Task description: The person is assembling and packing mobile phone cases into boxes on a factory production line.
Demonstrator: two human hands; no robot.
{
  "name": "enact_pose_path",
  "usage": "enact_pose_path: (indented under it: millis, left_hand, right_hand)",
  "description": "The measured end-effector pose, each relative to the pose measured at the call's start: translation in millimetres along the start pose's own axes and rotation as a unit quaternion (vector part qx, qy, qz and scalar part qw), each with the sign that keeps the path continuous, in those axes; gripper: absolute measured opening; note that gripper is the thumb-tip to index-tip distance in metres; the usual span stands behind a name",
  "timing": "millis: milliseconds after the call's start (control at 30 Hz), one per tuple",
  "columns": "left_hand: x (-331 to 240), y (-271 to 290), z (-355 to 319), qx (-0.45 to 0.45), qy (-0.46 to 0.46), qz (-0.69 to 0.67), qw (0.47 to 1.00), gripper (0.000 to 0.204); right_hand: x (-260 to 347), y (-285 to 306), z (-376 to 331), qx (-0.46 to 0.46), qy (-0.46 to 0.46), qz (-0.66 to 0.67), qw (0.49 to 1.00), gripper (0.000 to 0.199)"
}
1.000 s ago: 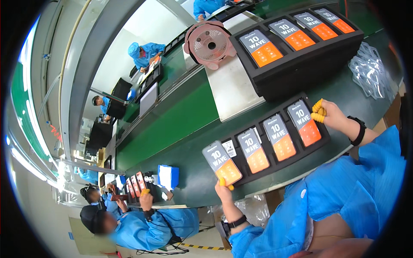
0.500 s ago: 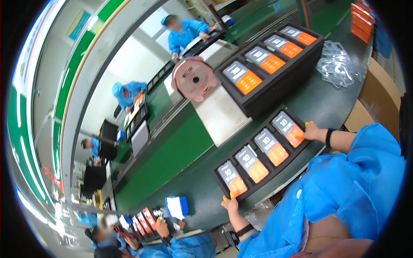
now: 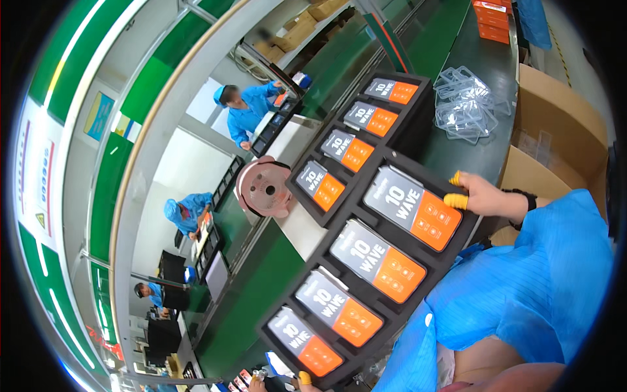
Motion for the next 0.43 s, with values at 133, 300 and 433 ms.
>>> enact_pose_path:
  millis: [133, 300, 433]
  left_hand:
    - [-54.4, -82.8, 18.6, 0.087, -0.075, 0.008, 0.993, 0.045]
    - [-61.5, -210.8, 96.3, 0.064, -0.109, -0.048, 0.991, 0.026]
    - [-47.1, -284.5, 147.9, 0.07, -0.125, -0.022, 0.989, 0.023]
  right_hand:
    - [22.2, 48.1, 60.9, -0.012, -0.06, 0.218, 0.974, 0.03]
    - [5.6, 117.4, 145.2, -0.097, -0.054, 0.258, 0.96, 0.024]
    - [-35.3, 135.9, 208.5, -0.137, -0.07, 0.249, 0.956, 0.024]
Point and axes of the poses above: each hand's wrist, its own z-axis towards the middle knuckle, its own y-axis out of the back of the hand, x = y × z, the point moved 4 cm from there along z, towards the middle knuckle, and after that the axes turned 2 degrees about -x, right-handed, at the moved point
